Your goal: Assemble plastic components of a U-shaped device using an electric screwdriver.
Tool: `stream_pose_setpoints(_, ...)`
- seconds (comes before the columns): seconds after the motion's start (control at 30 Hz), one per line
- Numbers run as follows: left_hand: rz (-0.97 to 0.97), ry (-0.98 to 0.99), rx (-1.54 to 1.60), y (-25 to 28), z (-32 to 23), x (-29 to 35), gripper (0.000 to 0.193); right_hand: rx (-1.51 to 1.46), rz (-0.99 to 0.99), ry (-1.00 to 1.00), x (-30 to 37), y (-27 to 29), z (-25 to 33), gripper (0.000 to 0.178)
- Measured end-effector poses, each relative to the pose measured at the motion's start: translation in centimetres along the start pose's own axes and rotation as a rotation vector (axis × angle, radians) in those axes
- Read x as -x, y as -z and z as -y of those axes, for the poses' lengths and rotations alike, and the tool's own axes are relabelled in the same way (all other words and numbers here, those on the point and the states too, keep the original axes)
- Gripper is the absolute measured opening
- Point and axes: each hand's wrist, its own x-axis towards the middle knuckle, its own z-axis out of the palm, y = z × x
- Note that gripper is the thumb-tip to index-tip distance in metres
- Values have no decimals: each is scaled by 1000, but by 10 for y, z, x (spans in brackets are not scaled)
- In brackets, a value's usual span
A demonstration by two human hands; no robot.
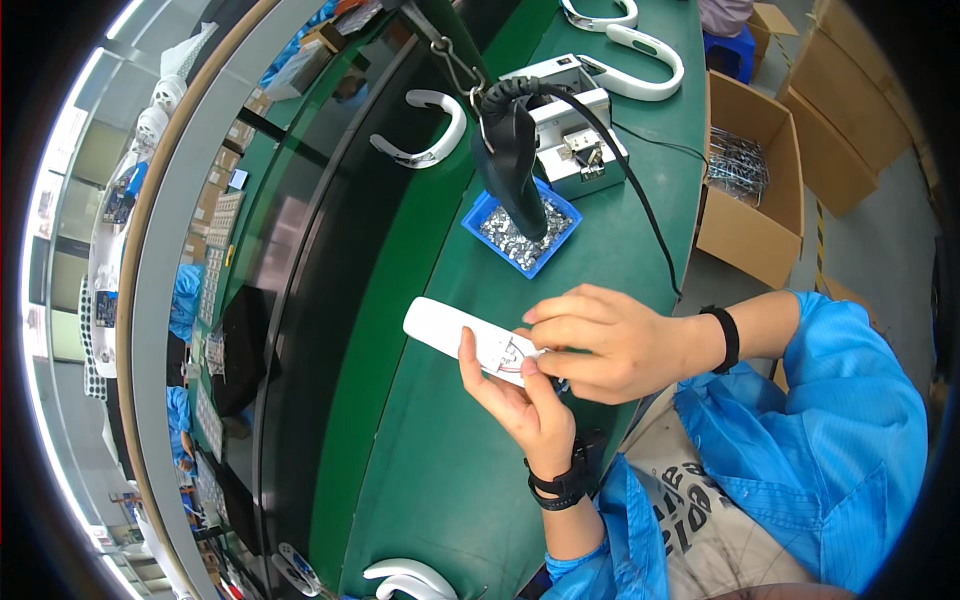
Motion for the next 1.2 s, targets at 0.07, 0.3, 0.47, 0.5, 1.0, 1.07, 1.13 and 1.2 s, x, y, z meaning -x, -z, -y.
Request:
stream_pose_setpoints(0.07, -36, 16, 86, 1, 3, 0, 70, 17, 14, -6, -1, -5, 4, 22)
stream_pose_setpoints(0.3, -108, 42, 280, 0, 5, 1, 76, 7, 88, -32, -4, -4, 11, 16)
stream_pose_setpoints(0.47, -92, 42, 294, 2, 8, 3, 73, -67, -17, -27, 4, 1, 5, 21)
stream_pose_setpoints(0.5, -94, 40, 270, 2, 9, 3, 72, -75, -50, -9, 6, 1, 4, 23)
stream_pose_setpoints(1.0, 5, 25, 118, 5, 0, 3, 74, -27, -1, -43, -5, -3, 5, 19)
stream_pose_setpoints(1.07, -25, 8, 77, 1, -1, 3, 73, -28, 4, -41, -5, -4, 7, 20)
stream_pose_setpoints(1.13, -56, -9, 37, 1, 1, 3, 72, -30, 9, -40, -3, -3, 6, 21)
stream_pose_setpoints(1.2, -34, 15, 21, 4, 4, 5, 77, -66, -74, 10, 2, 4, 4, 24)
